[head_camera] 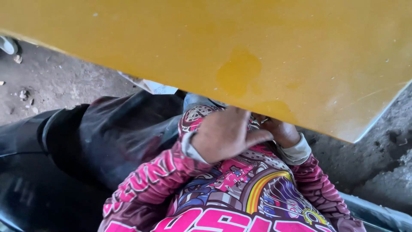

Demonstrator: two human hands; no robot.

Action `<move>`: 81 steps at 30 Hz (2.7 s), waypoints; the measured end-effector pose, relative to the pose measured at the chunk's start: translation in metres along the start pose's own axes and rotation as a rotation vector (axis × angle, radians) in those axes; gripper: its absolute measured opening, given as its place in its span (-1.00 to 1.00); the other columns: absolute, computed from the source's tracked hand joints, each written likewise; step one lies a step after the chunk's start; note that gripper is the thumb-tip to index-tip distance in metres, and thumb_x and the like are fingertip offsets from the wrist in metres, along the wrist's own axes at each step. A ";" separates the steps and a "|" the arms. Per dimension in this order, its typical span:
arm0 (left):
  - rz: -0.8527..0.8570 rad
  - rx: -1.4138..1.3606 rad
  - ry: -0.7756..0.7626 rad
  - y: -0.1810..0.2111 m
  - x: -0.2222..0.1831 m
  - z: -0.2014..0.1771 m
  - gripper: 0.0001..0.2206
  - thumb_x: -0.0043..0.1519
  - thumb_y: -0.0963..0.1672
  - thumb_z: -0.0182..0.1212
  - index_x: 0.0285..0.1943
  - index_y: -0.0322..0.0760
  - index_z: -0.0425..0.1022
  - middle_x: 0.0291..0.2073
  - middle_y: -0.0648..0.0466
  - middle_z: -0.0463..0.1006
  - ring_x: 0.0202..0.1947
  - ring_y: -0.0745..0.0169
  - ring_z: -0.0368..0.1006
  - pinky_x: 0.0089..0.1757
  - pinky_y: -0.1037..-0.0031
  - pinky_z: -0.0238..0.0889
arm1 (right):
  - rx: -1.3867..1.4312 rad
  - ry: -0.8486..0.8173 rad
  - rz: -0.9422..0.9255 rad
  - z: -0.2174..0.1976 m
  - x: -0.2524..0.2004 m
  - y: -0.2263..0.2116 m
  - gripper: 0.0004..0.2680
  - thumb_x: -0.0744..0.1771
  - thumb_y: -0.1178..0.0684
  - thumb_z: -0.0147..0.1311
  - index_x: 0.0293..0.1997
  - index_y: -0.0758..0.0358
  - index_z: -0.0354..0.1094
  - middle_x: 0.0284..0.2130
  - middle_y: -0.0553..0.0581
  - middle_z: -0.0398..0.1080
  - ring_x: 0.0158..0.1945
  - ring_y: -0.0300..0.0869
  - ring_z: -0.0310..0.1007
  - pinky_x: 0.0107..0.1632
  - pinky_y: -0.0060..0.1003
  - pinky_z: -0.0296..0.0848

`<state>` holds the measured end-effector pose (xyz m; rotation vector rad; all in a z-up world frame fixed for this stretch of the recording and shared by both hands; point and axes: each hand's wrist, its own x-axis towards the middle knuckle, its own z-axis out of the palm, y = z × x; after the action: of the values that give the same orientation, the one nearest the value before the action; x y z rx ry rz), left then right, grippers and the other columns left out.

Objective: Searching for and organizing small hardware and car parts from various containers in a workshop.

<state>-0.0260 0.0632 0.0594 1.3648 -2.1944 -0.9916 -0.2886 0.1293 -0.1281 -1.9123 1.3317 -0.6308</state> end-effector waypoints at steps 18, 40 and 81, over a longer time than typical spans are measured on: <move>-0.008 0.242 -0.060 0.011 -0.019 -0.038 -0.16 0.10 0.19 0.32 0.31 -0.59 0.27 0.30 -0.42 0.32 -0.55 0.00 0.54 -0.57 0.38 0.35 | 0.075 -0.031 0.001 -0.033 0.074 -0.092 -0.83 0.42 0.04 0.05 0.03 0.31 0.42 -0.22 0.26 0.49 -0.21 0.10 0.49 -0.10 -0.09 0.45; 0.010 0.045 -0.045 0.000 -0.003 -0.002 -0.13 -0.05 0.03 0.49 0.36 -0.57 0.20 0.29 -0.36 0.32 -0.26 -0.15 0.58 -0.37 0.23 0.43 | 0.199 -0.013 -0.045 -0.035 0.080 -0.097 -0.86 0.41 0.20 0.02 0.05 0.33 0.41 -0.14 0.29 0.50 -0.07 0.06 0.51 0.03 -0.12 0.46; -0.039 0.217 0.006 -0.018 -0.020 -0.016 -0.23 0.06 0.08 0.40 0.34 -0.50 0.27 0.26 -0.32 0.37 -0.48 -0.07 0.57 -0.44 0.24 0.41 | 0.067 -0.057 0.096 -0.033 0.102 -0.122 -0.87 0.38 0.10 0.06 -0.04 0.29 0.44 -0.32 0.29 0.50 -0.26 0.12 0.55 -0.20 -0.11 0.47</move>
<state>0.0045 0.0704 0.0579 1.5061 -2.3353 -0.7789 -0.2053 0.0512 -0.0132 -1.7892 1.3412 -0.5620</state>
